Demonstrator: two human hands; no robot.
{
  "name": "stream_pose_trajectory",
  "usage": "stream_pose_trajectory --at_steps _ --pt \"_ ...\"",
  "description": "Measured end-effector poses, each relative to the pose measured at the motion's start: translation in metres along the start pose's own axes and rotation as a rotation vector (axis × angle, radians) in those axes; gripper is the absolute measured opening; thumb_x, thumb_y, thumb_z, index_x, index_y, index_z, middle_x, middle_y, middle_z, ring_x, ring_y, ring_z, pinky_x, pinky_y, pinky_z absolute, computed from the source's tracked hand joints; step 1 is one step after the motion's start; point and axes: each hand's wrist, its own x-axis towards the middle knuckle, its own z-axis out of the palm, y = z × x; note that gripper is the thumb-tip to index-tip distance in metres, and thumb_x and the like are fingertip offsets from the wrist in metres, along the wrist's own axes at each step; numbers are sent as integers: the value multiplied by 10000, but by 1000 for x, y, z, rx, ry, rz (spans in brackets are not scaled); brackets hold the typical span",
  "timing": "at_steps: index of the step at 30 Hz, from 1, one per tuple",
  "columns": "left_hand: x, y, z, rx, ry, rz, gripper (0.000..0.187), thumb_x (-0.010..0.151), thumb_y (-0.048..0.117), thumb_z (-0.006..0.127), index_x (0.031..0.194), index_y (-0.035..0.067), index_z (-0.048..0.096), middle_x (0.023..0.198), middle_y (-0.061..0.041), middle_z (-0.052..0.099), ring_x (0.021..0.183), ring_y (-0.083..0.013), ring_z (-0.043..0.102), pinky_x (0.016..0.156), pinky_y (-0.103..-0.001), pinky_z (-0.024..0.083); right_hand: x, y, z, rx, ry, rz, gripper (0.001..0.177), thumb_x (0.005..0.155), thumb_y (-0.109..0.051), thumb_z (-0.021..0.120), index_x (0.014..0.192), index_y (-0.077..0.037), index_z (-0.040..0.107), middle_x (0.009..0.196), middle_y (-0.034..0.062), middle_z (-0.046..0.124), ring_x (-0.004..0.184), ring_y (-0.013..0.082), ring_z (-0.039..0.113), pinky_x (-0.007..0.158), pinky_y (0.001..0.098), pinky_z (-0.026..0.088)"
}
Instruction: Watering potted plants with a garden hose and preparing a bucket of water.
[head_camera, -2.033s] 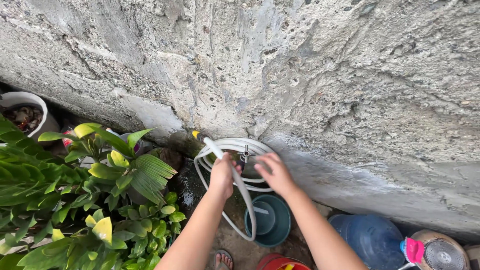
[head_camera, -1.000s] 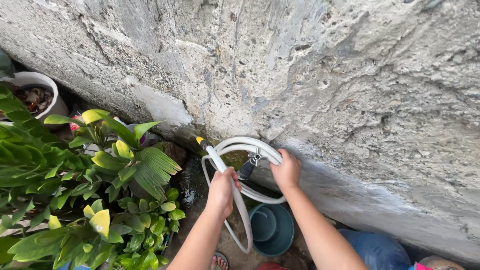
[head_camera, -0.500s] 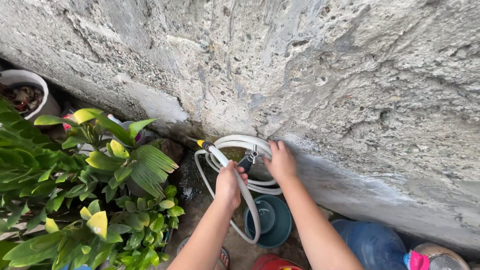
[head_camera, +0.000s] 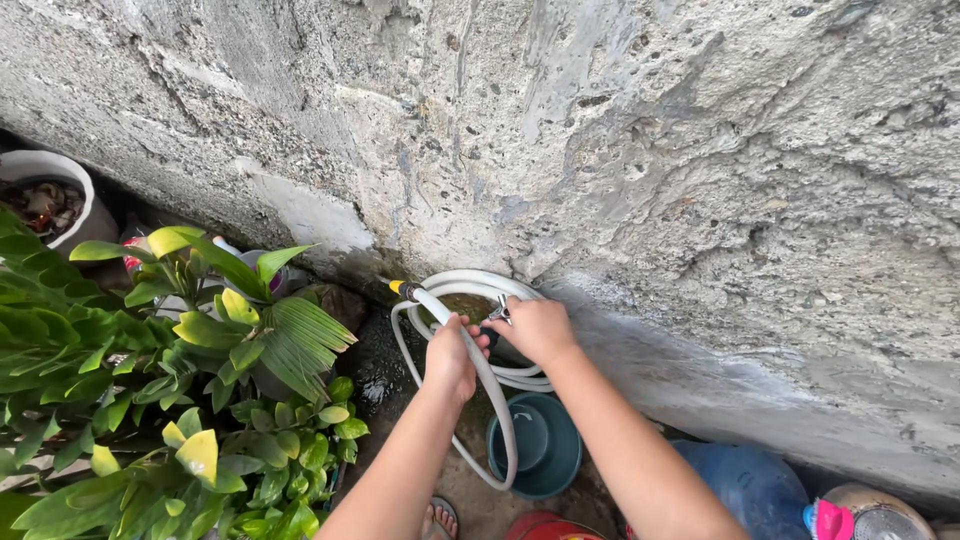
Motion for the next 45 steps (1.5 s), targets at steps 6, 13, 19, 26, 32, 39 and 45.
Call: stream_pose_trajectory --at_steps 6,13,19,26,32,39,45 --pt "31 6 2 -32 48 -46 218 1030 327 486 1087 132 566 970 -45 645 840 -225 653 724 -398 478 -32 36 33 849 417 137 379 811 -376 783 1046 -82 744 921 106 714 804 304 720 740 414 611" --pt "51 -8 -3 119 -8 84 242 1020 309 530 1111 85 532 954 -68 601 854 -243 642 710 -419 502 -33 60 74 244 141 298 773 742 -338 865 1337 -30 479 1311 231 533 1065 425 625 845 474 543" --pt "63 -5 -8 305 -8 70 214 990 145 470 1140 3 528 1020 -125 626 913 -299 712 775 -447 575 -5 64 100 59 314 119 718 788 -274 825 1339 8 462 1173 225 612 1046 424 639 879 492 493" --pt "52 7 -8 278 59 -17 206 1033 144 476 1204 38 518 1048 -97 645 985 -264 704 843 -453 511 -6 76 79 68 116 116 490 825 -219 762 1226 -53 535 1094 152 669 981 347 683 865 454 524" --pt "45 14 -17 239 50 -8 220 1007 192 531 1182 60 554 1028 -78 654 918 -262 685 826 -427 509 -16 54 17 167 343 127 438 808 -239 781 1192 -98 626 1095 101 730 926 289 708 871 445 444" --pt "-25 31 -12 34 -18 -22 551 898 636 572 1107 126 545 988 -57 647 840 -279 641 859 -425 452 -52 -11 -41 478 295 60 513 724 -208 792 1196 -89 630 1089 167 731 966 369 709 826 462 555" --pt "-121 50 -27 91 -69 107 578 800 708 609 1082 205 633 935 17 651 862 -173 584 868 -382 437 -114 -74 -49 570 162 47 497 723 -197 794 1174 -86 616 1031 190 736 963 405 703 820 483 553"
